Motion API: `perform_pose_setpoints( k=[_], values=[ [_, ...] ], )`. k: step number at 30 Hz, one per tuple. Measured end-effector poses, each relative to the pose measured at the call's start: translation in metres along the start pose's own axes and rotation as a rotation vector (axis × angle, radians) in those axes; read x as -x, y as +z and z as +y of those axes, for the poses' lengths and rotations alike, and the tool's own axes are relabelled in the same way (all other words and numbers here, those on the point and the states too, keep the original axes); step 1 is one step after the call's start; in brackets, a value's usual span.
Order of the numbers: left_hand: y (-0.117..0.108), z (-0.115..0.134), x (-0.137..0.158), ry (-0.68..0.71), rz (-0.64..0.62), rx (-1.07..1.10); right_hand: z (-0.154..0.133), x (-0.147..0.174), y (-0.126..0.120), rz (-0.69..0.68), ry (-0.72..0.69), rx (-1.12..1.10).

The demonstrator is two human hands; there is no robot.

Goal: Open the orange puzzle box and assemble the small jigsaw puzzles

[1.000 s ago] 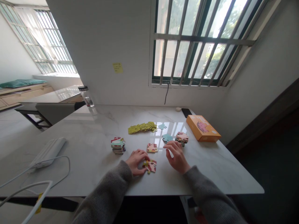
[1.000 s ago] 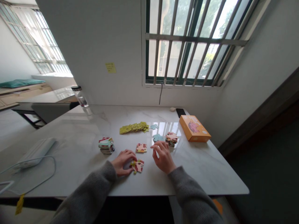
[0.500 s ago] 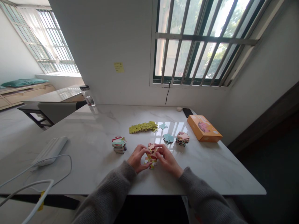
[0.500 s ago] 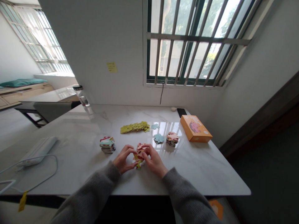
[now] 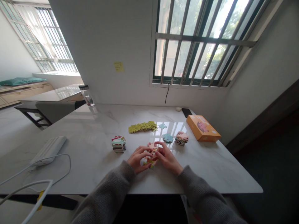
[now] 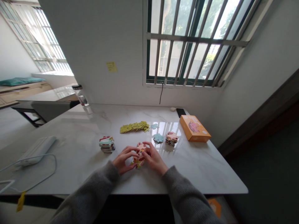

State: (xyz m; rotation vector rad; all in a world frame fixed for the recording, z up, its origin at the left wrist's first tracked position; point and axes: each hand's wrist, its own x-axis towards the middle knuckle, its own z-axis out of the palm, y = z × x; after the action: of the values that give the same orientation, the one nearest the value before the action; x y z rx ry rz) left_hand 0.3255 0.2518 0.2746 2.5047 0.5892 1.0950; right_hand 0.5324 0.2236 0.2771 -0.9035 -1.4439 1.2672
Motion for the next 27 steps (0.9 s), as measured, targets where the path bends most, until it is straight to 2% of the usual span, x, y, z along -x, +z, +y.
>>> perform_pose_setpoints(
  k=[4, 7, 10, 14, 20, 27],
  values=[
    [-0.002, -0.003, -0.001, -0.064, 0.065, -0.037, 0.0, -0.004, -0.008, 0.219, -0.091, 0.117],
    [-0.007, -0.011, -0.009, -0.118, 0.127, -0.086, 0.003, -0.005, -0.013, 0.332, -0.095, 0.149],
    [-0.009, -0.02, -0.022, -0.17, 0.108, -0.117, 0.004, -0.004, -0.014, 0.337, -0.095, 0.19],
    [-0.002, -0.029, -0.034, -0.203, -0.012, -0.176, 0.003, -0.002, -0.013, 0.327, -0.11, 0.282],
    [0.013, -0.041, -0.031, -0.206, -0.041, -0.183, 0.0, 0.0, -0.012, 0.331, -0.129, 0.364],
    [0.014, -0.041, -0.029, -0.261, -0.122, -0.208, -0.003, 0.001, -0.011, 0.31, -0.13, 0.416]
  ],
)
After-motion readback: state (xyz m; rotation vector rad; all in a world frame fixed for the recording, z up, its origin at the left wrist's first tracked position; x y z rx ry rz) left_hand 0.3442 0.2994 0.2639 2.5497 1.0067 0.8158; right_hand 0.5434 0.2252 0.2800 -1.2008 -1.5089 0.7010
